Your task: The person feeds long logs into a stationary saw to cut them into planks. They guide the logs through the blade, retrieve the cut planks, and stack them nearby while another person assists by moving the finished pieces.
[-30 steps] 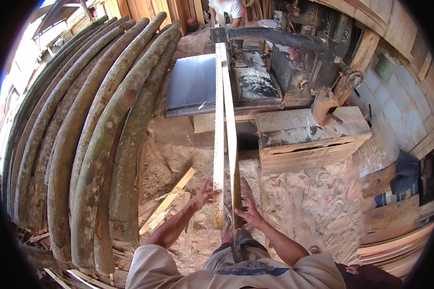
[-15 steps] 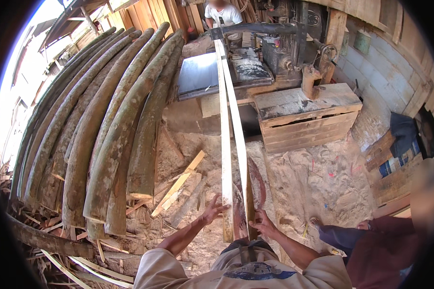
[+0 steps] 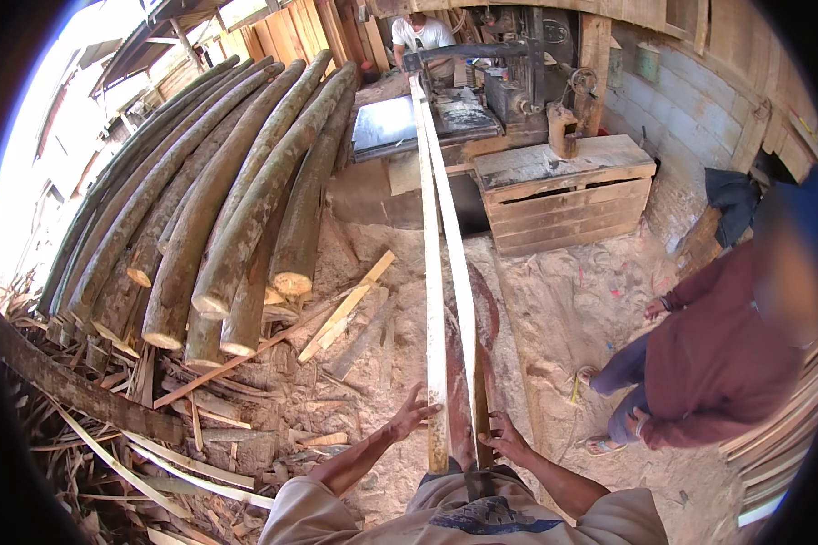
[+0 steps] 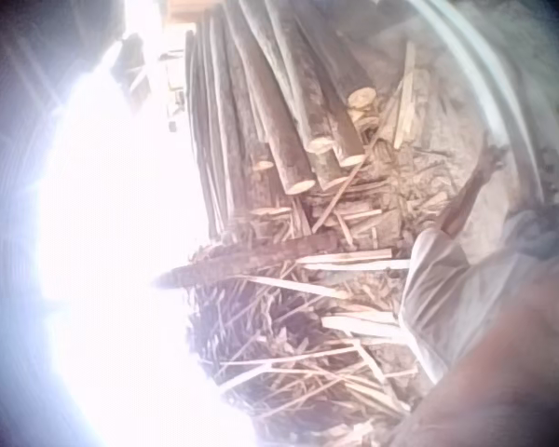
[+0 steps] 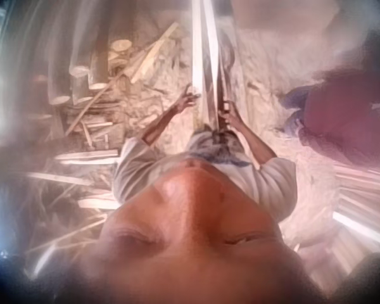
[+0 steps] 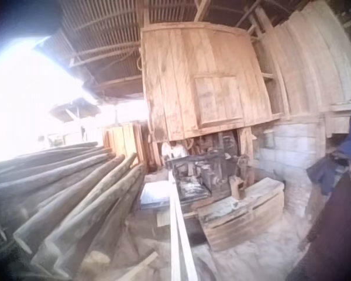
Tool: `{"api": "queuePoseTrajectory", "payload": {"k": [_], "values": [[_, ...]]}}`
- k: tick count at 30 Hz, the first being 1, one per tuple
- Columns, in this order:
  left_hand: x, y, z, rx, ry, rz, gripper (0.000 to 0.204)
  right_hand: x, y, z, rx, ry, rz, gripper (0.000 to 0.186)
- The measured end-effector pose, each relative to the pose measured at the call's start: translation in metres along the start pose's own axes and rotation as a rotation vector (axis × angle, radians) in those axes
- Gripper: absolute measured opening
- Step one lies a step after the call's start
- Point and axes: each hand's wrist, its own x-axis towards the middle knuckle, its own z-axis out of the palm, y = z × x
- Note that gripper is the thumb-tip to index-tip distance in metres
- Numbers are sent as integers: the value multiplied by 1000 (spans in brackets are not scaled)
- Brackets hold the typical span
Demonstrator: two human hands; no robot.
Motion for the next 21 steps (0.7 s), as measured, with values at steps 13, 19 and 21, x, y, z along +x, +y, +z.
{"api": "queuePoseTrajectory", "payload": {"k": [13, 19, 21], "values": [[-199, -166, 94, -24, 10, 0, 75, -218, 158, 73, -66, 23, 56, 81], [-284, -232, 142, -47, -28, 2, 75, -314, 221, 100, -7, 27, 50, 80], [-302, -268, 149, -52, -50, 21, 75, -345, 244, 108, 5, 19, 58, 80]]}}
